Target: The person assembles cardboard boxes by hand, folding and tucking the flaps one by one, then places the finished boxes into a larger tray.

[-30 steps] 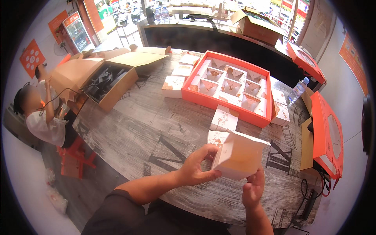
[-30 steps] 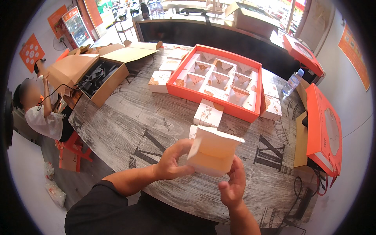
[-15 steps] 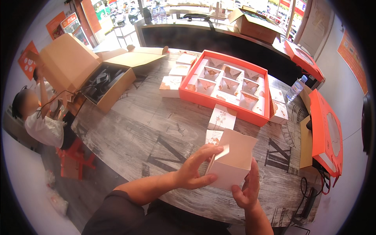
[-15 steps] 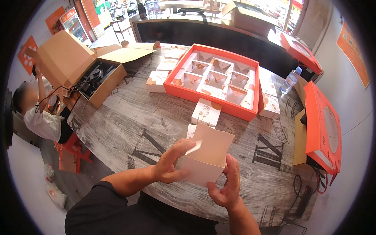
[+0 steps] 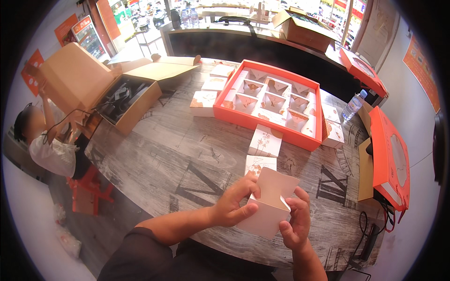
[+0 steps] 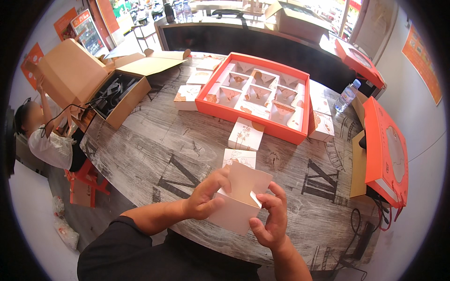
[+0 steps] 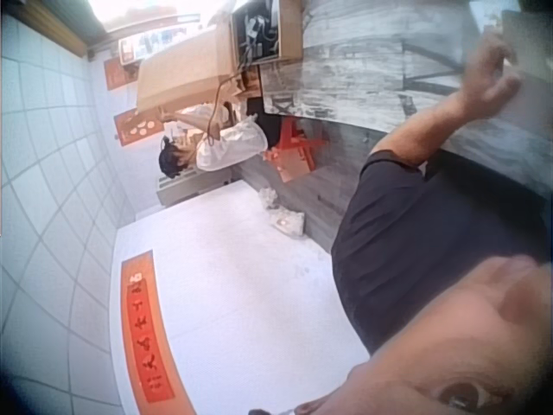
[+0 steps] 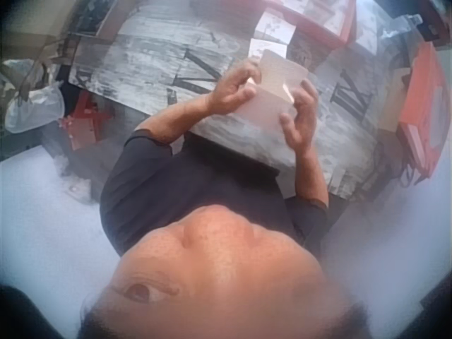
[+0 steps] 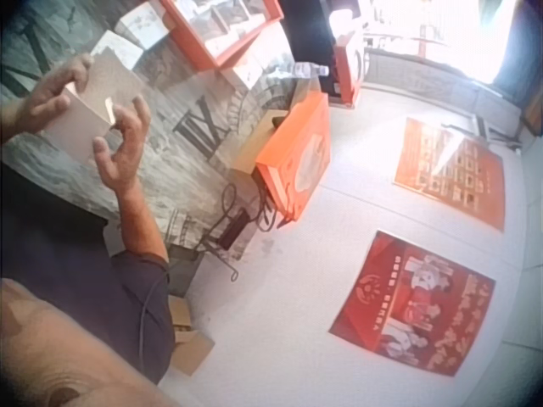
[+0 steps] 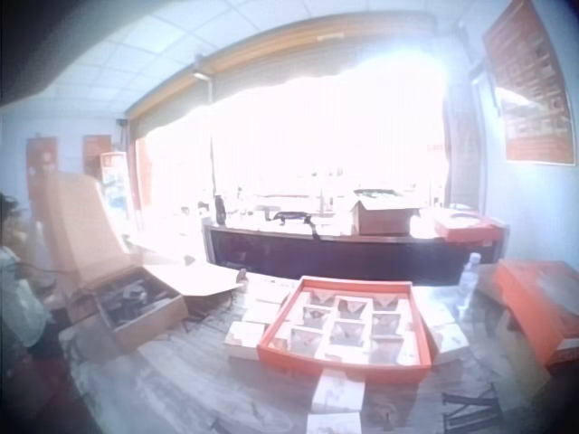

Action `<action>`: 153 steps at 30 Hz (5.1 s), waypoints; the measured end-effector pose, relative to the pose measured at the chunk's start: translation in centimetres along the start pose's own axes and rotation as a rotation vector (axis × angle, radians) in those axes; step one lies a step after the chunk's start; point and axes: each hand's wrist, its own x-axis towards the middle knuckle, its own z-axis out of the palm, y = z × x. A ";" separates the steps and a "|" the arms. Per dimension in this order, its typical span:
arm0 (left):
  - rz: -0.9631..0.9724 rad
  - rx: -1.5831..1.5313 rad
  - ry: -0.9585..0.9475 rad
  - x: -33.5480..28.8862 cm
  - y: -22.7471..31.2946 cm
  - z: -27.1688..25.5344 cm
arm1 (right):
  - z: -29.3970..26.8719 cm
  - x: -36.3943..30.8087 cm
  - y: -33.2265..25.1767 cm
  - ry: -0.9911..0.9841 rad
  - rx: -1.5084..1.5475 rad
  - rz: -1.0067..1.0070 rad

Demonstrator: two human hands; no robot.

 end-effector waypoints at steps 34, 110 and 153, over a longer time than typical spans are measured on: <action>0.063 0.123 -0.014 -0.3 0.6 0.3 | 0.5 0.3 -0.7 0.023 -0.130 -0.115; -0.212 -0.056 0.053 0.7 -0.2 -0.4 | -0.1 1.7 -0.8 0.050 -0.221 -0.078; 0.087 0.317 0.002 1.0 -0.2 -0.7 | -2.6 2.6 1.8 -0.159 -0.407 -0.092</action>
